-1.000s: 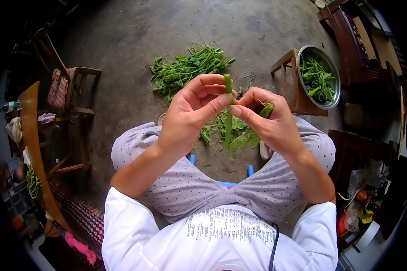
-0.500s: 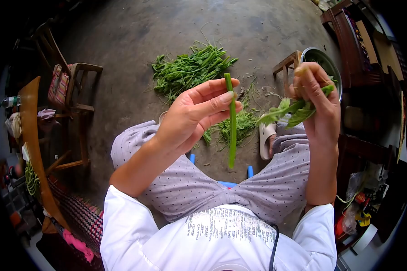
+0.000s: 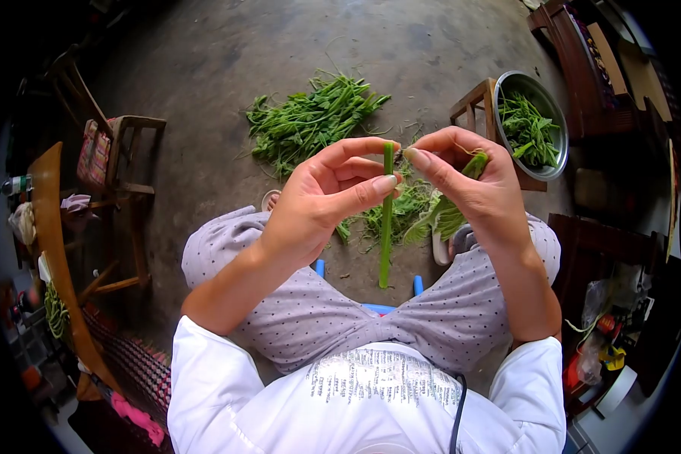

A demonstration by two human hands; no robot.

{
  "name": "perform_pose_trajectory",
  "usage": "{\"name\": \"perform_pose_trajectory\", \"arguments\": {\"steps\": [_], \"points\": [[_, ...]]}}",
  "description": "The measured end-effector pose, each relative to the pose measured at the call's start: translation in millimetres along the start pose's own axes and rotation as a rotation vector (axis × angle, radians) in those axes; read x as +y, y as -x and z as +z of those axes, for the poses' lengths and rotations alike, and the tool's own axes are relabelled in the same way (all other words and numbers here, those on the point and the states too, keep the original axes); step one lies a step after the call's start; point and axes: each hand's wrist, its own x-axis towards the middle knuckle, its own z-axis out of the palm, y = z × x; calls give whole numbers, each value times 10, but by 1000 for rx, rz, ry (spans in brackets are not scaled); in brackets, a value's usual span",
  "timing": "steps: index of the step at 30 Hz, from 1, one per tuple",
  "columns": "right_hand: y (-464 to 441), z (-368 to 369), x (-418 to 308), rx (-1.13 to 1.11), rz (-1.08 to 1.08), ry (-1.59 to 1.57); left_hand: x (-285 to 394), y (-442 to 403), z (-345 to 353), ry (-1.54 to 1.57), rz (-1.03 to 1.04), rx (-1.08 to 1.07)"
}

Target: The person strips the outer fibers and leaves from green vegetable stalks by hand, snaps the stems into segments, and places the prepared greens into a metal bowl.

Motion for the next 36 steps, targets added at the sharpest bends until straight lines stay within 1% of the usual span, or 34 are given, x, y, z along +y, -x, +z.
{"name": "perform_pose_trajectory", "arguments": {"steps": [7, 9, 10, 12, 13, 15, 16, 18, 22, 25, 28, 30, 31, 33, 34, 36], "points": [[2, 55, -7, 28, -29, -52, 14, 4, 18, -173, 102, -18], [5, 68, -20, 34, -38, -53, 0, 1, 11, -318, 203, 5], [6, 70, -21, 39, -46, -53, -7, 6, 15, -319, 203, 4], [9, 65, -18, 33, -42, -48, -19, 18, 31, -434, 288, 59], [11, 61, -17, 27, -37, -43, -24, 12, 29, -436, 288, 57], [11, 59, -18, 25, -43, -49, -38, -2, 24, -606, 464, 71], [12, 59, -18, 21, -47, -54, -41, -6, 22, -608, 464, 69], [16, 58, -18, 13, -28, -72, -34, -14, 18, -779, 573, 102], [28, 84, -10, 17, 20, -122, -16, -22, 53, -857, 634, 124], [36, 106, 5, 39, 7, -107, -6, -29, 75, -921, 661, 152], [49, 136, -30, 69, -9, -93, -44, -51, 80, -867, 678, 181], [55, 131, -57, 70, -5, -88, -80, -48, 93, -490, 495, 151], [57, 132, -66, 68, 1, -83, -83, -48, 74, -492, 496, 151], [52, 123, -72, 58, 9, -106, -65, -50, 21, -207, 320, 97], [48, 115, -70, 49, 19, -126, -48, -52, 7, -209, 320, 100], [35, 93, -50, 33, 28, -135, -3, -58, -9, -37, 211, 110]]}}
